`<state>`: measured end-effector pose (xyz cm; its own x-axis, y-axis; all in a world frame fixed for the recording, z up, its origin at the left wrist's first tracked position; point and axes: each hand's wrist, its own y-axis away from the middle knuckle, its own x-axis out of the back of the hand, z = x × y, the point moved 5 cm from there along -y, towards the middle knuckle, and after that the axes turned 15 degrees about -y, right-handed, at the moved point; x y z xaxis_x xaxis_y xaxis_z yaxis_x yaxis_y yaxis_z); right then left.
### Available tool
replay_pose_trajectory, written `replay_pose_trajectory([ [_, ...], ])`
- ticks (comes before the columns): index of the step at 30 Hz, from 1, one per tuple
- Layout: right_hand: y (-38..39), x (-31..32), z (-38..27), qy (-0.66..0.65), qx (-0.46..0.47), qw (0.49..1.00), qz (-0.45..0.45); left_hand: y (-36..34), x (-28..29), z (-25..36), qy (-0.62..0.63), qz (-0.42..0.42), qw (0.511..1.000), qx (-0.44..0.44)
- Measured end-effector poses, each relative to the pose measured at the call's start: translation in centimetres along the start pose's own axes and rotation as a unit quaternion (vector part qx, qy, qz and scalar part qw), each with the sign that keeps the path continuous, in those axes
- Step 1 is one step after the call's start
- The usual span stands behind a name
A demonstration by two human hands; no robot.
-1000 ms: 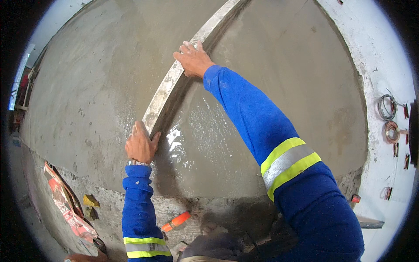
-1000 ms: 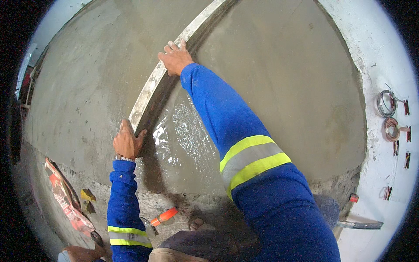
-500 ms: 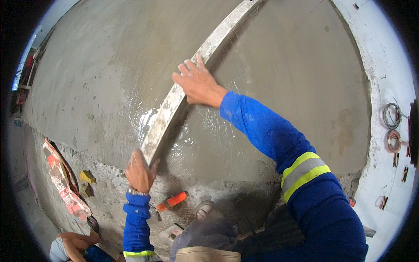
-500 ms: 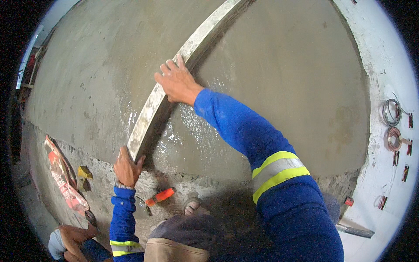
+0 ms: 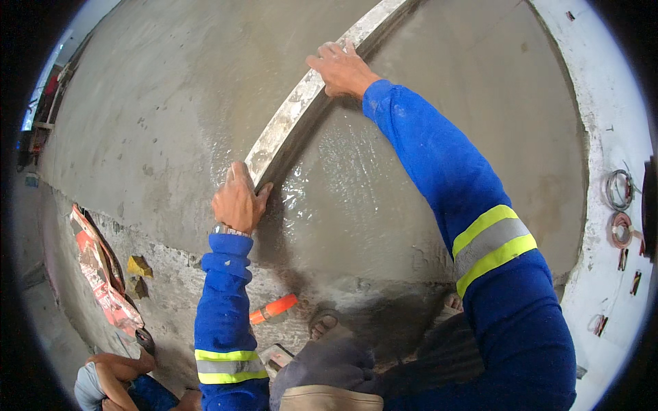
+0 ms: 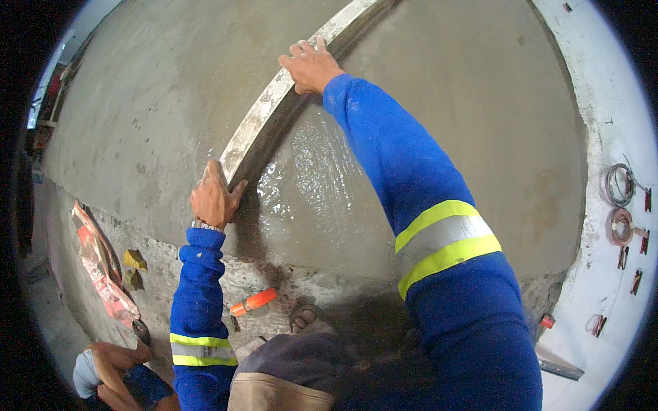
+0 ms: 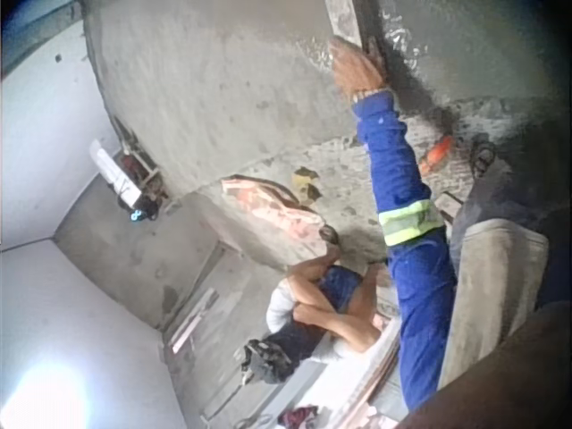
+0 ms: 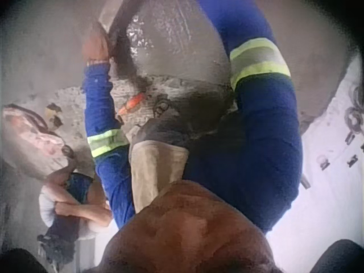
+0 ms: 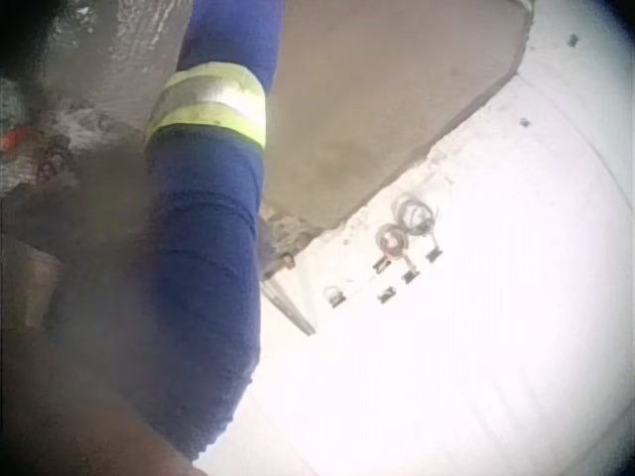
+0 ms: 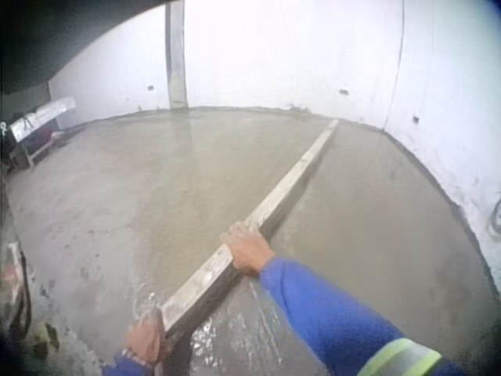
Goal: The person uses a long straight edge to screed and level wet concrete on a floor. They repeatedly pull the straight edge across the surface to remove excess material and create a flat plane.
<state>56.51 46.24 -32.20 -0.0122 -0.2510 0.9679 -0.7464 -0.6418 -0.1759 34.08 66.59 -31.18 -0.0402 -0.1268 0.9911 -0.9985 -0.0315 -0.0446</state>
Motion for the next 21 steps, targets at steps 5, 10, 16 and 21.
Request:
replay_pose_trajectory([
  [5, 3.3, -0.1, -2.2, -0.004, 0.018, 1.000, -0.005, 3.7, -1.0, 0.5, 0.009, -0.005, 1.000, -0.004],
  [10, 8.3, 0.9, -6.6, -0.042, 0.053, 0.998, -0.006, 10.8, -0.2, 1.0, 0.008, -0.037, 0.999, 0.013],
  [16, 12.0, 1.2, -10.4, -0.107, 0.093, 0.988, -0.056, 17.7, 0.9, 1.7, 0.005, -0.069, 0.996, 0.051],
  [21, 9.1, 0.5, -6.5, -0.030, 0.063, 0.997, -0.033, 11.9, -0.2, 1.8, -0.003, -0.072, 0.997, 0.025],
])
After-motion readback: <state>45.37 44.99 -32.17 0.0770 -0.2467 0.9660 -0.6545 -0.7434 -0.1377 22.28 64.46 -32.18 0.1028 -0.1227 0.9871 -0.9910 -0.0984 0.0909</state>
